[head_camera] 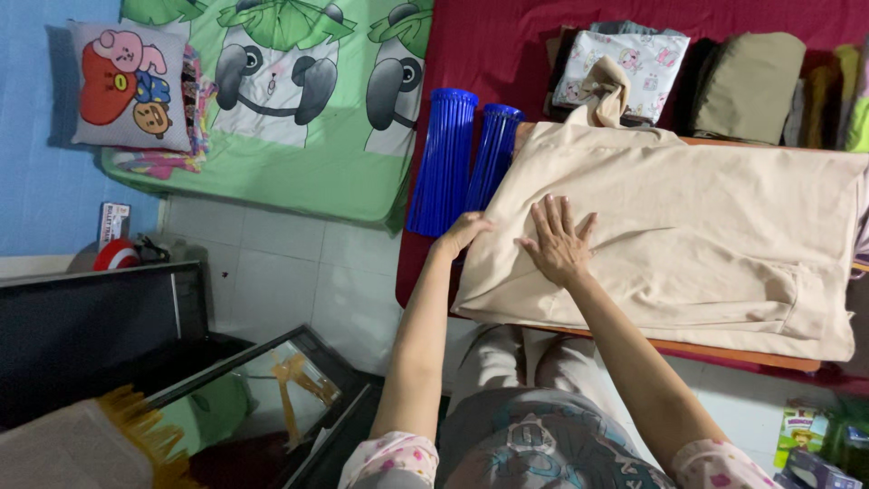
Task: The person folds a blue garment and a white patterned garment on a small orange table before straightening and folding a beige collared shirt by smoothing the fabric and aligning the sleeves.
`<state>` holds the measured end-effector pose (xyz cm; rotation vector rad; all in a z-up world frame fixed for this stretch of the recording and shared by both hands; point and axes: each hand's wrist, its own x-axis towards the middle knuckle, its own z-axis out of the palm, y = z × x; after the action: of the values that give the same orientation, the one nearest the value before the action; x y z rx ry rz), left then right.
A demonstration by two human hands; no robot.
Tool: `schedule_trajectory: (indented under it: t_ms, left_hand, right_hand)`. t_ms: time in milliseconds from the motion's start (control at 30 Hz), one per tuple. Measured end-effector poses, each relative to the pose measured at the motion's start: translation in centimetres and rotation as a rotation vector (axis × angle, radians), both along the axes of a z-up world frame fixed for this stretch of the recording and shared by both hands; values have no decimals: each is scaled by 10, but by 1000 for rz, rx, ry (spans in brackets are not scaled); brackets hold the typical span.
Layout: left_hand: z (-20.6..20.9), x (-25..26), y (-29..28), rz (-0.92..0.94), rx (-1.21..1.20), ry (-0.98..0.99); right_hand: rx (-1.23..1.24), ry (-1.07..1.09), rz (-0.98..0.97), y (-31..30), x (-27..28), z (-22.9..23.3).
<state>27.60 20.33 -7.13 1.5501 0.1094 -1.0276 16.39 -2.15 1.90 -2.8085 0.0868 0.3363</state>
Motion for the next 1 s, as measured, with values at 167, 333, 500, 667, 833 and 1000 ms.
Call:
schedule_trajectory:
  t_ms: [167,333,500,667,833,1000]
  left_hand:
    - [-18,-4,32,55,-295,407]
    - [12,-17,21,-138,-34,550]
    - [29,-21,24,-252,94,321]
    - [2,-26,44,-233,33,413]
    - [8,-35,65,-55,-105,588]
    - [3,-54,81,-67,-42,655]
  right_hand:
    - [91,-49,-47,0,3,1]
    - [117,-14,-99,-2,5,-8]
    - [101,-43,-117,-6,17,-16]
    - [71,-14,-74,-8,18,-13]
    - [25,-15,-58,-8,19,-15]
    - [0,44,-36,-10,20,-9]
